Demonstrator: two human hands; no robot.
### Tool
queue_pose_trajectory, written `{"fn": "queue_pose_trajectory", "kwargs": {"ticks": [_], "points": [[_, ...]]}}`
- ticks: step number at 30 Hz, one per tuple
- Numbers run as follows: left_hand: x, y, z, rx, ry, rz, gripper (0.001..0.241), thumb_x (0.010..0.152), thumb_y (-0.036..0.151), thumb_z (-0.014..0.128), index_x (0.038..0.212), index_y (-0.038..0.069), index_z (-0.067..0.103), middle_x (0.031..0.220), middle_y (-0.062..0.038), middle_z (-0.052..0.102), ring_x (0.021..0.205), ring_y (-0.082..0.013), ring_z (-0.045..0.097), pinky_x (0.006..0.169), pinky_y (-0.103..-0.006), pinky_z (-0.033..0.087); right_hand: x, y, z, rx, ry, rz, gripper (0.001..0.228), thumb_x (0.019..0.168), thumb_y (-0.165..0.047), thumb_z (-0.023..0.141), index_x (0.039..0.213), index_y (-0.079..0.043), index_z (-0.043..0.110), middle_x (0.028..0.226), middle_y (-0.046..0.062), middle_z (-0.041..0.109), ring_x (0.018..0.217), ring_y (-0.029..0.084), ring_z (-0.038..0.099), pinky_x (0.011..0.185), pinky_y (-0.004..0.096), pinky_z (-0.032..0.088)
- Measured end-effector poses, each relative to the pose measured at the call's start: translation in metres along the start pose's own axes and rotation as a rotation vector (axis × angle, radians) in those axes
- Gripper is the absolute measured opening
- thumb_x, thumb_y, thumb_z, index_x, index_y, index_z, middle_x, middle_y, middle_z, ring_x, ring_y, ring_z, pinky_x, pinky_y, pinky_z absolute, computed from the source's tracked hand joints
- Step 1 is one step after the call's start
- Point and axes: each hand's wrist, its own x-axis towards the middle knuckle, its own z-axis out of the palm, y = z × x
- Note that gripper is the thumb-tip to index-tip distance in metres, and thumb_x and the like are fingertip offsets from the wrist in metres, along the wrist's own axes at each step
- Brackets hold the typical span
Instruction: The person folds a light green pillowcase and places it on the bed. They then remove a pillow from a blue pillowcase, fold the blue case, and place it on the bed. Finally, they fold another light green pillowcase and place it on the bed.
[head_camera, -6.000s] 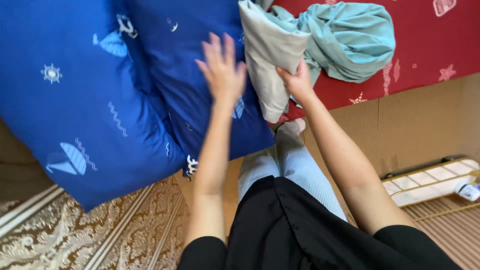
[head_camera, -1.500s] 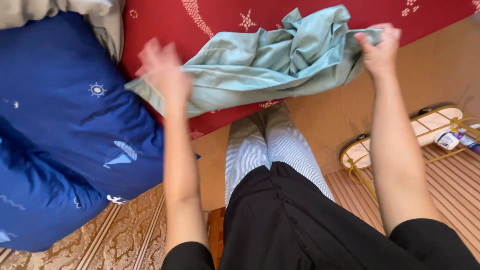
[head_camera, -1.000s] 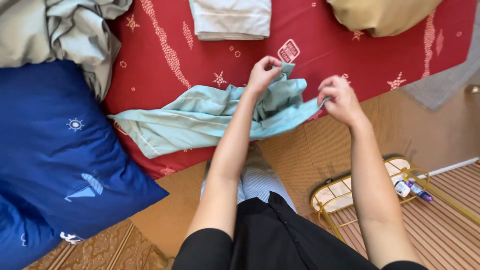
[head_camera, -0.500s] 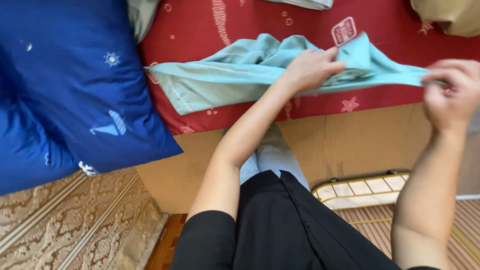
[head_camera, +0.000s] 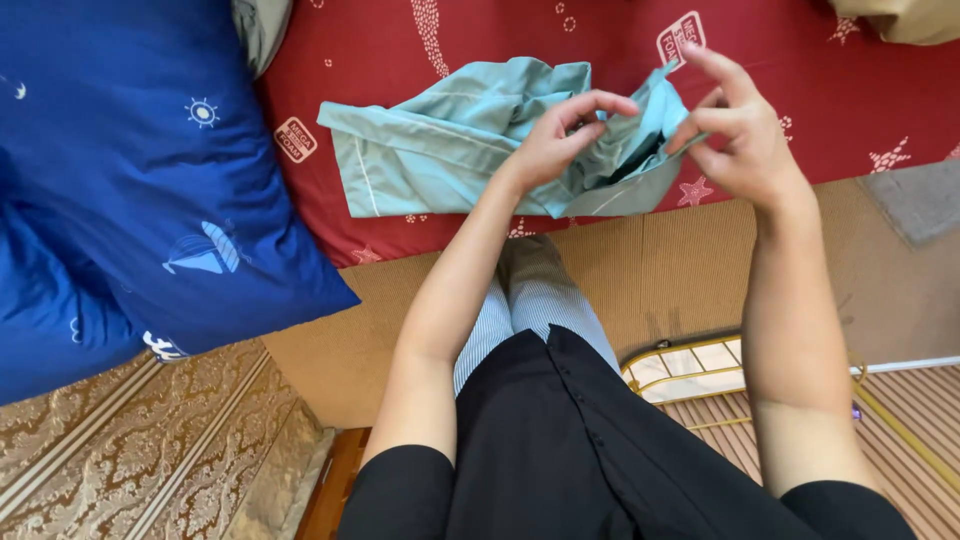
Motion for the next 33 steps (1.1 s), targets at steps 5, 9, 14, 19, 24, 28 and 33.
{"fn": "queue_pose_trajectory", "kwargs": {"ticks": [5, 9, 14, 19, 24, 28, 33], "points": [[-0.004, 0.036, 0.002, -0.06, -0.172, 0.0, 0.027, 0.105, 0.0, 0.057, 0.129, 0.008, 0.068, 0.136, -0.004, 0.068, 0.137, -0.0188, 0.061, 0.12, -0.0366, 0.046, 0.008, 0.019, -0.006, -0.005, -0.141, -0.234, 0.018, 0.083, 0.007, 0.071, 0.097, -0.005, 0.072, 0.119, 0.01, 0.071, 0.098, 0.02, 0.068, 0.087, 0.03, 0.055], [-0.045, 0.031, -0.042, 0.895, 0.163, -0.038, 0.04, 0.092, 0.019, 0.073, 0.131, 0.021, 0.064, 0.144, -0.004, 0.059, 0.137, -0.0274, 0.051, 0.113, -0.0488, 0.038, -0.036, 0.101, -0.031, -0.179, 0.106, 0.02, 0.018, 0.088, 0.006, 0.067, 0.098, -0.006, 0.075, 0.104, 0.011, 0.066, 0.095, 0.023, 0.064, 0.084, 0.03, 0.053], [-0.125, -0.041, -0.129, 1.3, 0.191, -0.745, 0.074, 0.079, 0.018, 0.072, 0.149, 0.024, 0.049, 0.151, -0.005, 0.045, 0.14, -0.0314, 0.036, 0.108, -0.0762, 0.014, -0.127, 0.286, -0.021, -0.553, 0.481, 0.363, 0.027, 0.076, 0.007, 0.053, 0.096, -0.002, 0.068, 0.104, 0.013, 0.063, 0.099, 0.031, 0.063, 0.095, 0.041, 0.055], [-0.173, -0.053, -0.208, 1.928, 0.619, -0.524, 0.021, 0.084, 0.015, 0.062, 0.105, 0.018, 0.064, 0.129, -0.008, 0.062, 0.132, -0.033, 0.053, 0.115, -0.0712, 0.011, -0.096, 0.217, 0.044, -1.05, 0.553, 0.458, 0.058, 0.062, 0.002, 0.056, 0.119, -0.002, 0.067, 0.098, 0.016, 0.063, 0.087, 0.031, 0.059, 0.082, 0.043, 0.045], [-0.161, 0.034, -0.2, 1.397, 0.423, -0.47, 0.038, 0.087, 0.006, 0.058, 0.125, 0.011, 0.061, 0.096, -0.005, 0.068, 0.102, -0.0287, 0.066, 0.119, -0.0703, 0.01, 0.035, 0.074, 0.163, -0.519, 0.035, 0.148, 0.075, 0.079, 0.003, 0.066, 0.15, -0.017, 0.052, 0.104, 0.016, 0.066, 0.098, 0.038, 0.062, 0.086, 0.05, 0.048], [-0.171, 0.059, -0.217, 1.193, 0.588, -0.322, 0.025, 0.088, 0.009, 0.066, 0.113, 0.012, 0.064, 0.104, -0.003, 0.07, 0.106, -0.0286, 0.065, 0.115, -0.0544, 0.034, 0.07, 0.044, 0.264, -0.435, -0.31, 0.164, 0.096, 0.07, -0.004, 0.066, 0.16, -0.026, 0.039, 0.093, 0.017, 0.069, 0.086, 0.039, 0.065, 0.073, 0.052, 0.052], [-0.164, 0.058, -0.215, 1.21, 0.213, -0.383, 0.024, 0.078, 0.007, 0.07, 0.1, 0.015, 0.077, 0.126, -0.005, 0.066, 0.121, -0.0303, 0.058, 0.103, -0.045, 0.045, -0.016, 0.069, 0.279, -0.589, -0.337, 0.129, 0.084, 0.083, -0.009, 0.064, 0.16, -0.034, 0.042, 0.091, 0.01, 0.069, 0.087, 0.032, 0.066, 0.078, 0.048, 0.053]]}}
